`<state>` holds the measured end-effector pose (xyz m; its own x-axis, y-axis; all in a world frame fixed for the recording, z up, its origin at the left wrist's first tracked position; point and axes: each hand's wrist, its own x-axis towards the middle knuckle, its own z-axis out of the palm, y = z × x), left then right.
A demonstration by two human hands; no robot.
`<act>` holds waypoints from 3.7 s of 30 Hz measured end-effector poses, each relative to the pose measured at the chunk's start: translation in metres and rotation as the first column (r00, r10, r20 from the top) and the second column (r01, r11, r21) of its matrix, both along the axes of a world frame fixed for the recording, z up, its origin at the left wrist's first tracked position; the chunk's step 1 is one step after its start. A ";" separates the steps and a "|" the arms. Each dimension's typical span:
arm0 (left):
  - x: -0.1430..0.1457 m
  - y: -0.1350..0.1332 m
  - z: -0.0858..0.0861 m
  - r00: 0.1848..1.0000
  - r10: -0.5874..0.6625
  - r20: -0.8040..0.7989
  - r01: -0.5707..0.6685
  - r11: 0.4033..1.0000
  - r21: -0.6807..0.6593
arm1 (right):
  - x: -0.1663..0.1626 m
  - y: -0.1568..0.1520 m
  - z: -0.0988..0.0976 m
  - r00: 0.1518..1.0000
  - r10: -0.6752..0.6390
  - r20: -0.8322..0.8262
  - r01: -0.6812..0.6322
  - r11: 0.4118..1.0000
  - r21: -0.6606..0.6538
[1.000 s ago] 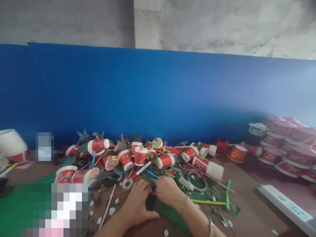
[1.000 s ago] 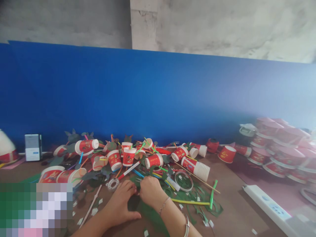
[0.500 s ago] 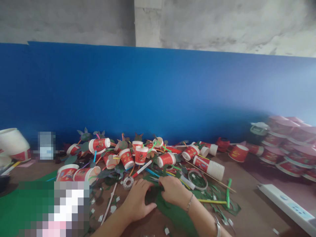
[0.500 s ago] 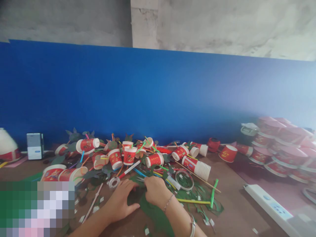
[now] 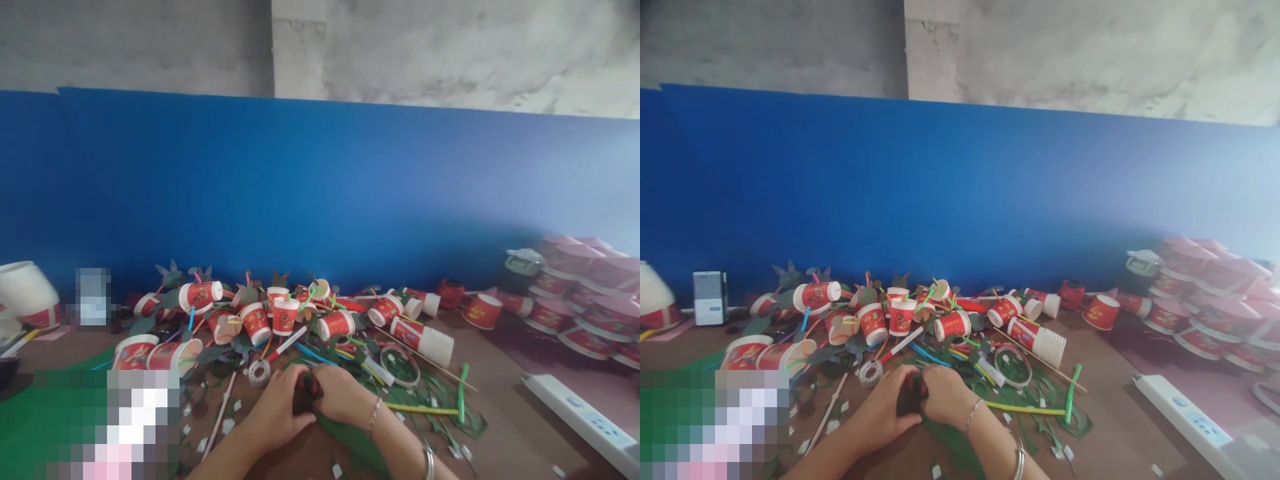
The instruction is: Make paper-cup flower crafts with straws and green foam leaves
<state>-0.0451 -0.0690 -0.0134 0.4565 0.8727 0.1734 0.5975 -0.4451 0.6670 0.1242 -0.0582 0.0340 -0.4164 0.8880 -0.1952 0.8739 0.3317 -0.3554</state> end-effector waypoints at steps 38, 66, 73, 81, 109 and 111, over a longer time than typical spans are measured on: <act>0.000 0.005 0.009 0.999 0.028 0.038 -0.037 0.968 0.249 | 0.005 0.009 0.013 0.969 -0.153 0.193 0.107 0.967 0.229; -0.002 0.010 -0.004 0.977 0.182 -0.110 -0.127 0.915 0.382 | -0.003 0.011 -0.005 1.000 -0.010 0.012 0.008 0.986 0.169; 0.000 0.008 0.000 0.973 0.203 -0.107 -0.156 0.927 0.341 | -0.007 0.016 -0.016 0.999 -0.049 -0.008 0.050 0.986 0.157; -0.002 0.011 -0.006 0.978 0.204 -0.044 -0.177 0.922 0.343 | -0.005 0.015 -0.019 0.996 -0.086 -0.007 0.086 0.972 0.217; -0.001 0.012 -0.012 0.985 0.158 -0.069 -0.116 0.903 0.413 | 0.071 0.070 0.000 0.780 -0.443 -0.442 0.596 0.741 0.310; -0.002 0.012 -0.012 0.986 0.153 -0.061 -0.114 0.902 0.416 | 0.073 0.076 -0.003 0.771 -0.432 -0.469 0.590 0.761 0.269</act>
